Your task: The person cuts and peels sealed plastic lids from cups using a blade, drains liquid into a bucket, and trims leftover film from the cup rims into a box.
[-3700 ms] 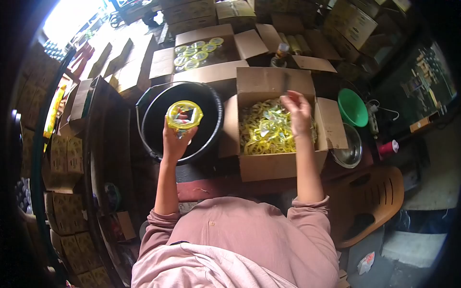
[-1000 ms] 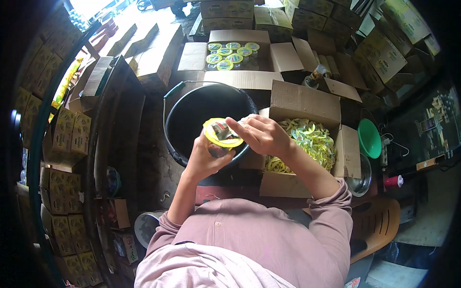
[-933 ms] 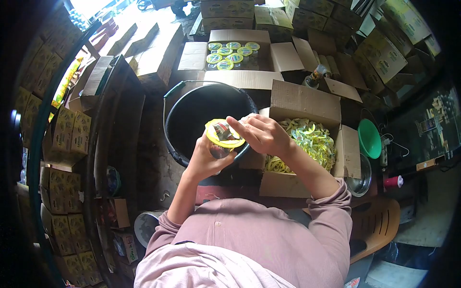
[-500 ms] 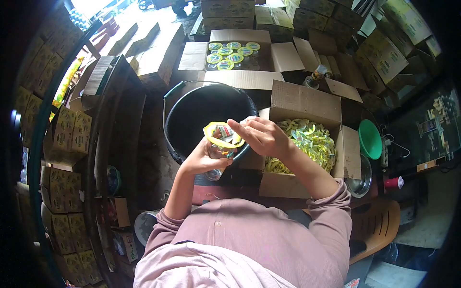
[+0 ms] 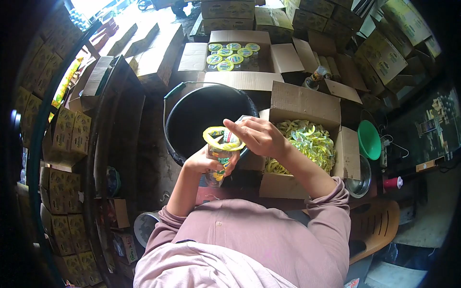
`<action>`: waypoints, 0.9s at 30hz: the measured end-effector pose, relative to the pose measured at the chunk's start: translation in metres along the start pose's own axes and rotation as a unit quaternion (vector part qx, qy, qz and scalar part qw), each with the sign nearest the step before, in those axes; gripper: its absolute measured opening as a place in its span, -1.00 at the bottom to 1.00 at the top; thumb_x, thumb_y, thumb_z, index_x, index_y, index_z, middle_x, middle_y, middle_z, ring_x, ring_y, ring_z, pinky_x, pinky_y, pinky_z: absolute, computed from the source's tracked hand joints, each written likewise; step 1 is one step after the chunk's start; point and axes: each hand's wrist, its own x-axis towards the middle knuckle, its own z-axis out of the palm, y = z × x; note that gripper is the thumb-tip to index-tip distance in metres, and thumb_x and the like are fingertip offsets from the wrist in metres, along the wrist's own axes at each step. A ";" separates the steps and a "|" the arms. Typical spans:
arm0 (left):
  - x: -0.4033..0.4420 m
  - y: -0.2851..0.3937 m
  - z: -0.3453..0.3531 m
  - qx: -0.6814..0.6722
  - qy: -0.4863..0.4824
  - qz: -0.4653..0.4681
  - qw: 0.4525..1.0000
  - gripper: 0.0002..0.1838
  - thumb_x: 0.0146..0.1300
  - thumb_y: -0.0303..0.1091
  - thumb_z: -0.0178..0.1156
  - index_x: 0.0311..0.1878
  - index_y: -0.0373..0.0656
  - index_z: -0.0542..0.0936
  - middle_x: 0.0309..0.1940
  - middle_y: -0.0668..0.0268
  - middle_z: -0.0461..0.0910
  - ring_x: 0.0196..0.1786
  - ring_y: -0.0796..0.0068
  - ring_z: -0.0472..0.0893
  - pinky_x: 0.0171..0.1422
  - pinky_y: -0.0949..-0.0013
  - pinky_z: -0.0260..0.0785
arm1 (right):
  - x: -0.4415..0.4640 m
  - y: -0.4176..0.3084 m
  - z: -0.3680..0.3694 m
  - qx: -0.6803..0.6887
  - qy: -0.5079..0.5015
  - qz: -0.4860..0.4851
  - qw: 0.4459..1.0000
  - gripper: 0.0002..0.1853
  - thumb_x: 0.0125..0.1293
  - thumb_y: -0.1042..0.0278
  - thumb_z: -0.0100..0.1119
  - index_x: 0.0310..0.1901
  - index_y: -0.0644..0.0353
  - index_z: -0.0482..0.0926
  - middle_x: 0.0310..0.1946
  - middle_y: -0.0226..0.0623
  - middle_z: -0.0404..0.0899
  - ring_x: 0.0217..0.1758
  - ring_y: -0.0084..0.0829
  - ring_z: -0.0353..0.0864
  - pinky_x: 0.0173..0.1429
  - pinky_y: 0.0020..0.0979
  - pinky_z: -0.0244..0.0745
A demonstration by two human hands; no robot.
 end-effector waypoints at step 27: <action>0.014 -0.009 0.027 0.465 0.334 0.155 0.805 -0.45 -0.15 -0.41 0.30 -0.04 -0.32 0.35 -0.29 0.22 0.54 -0.26 0.52 0.55 -0.14 0.46 0.41 | -0.001 0.011 -0.005 -0.125 -0.036 -0.026 0.991 -0.36 -0.09 0.50 0.15 0.16 0.33 0.31 -0.58 -0.48 0.42 -0.49 -0.59 0.48 -0.32 -0.49 0.51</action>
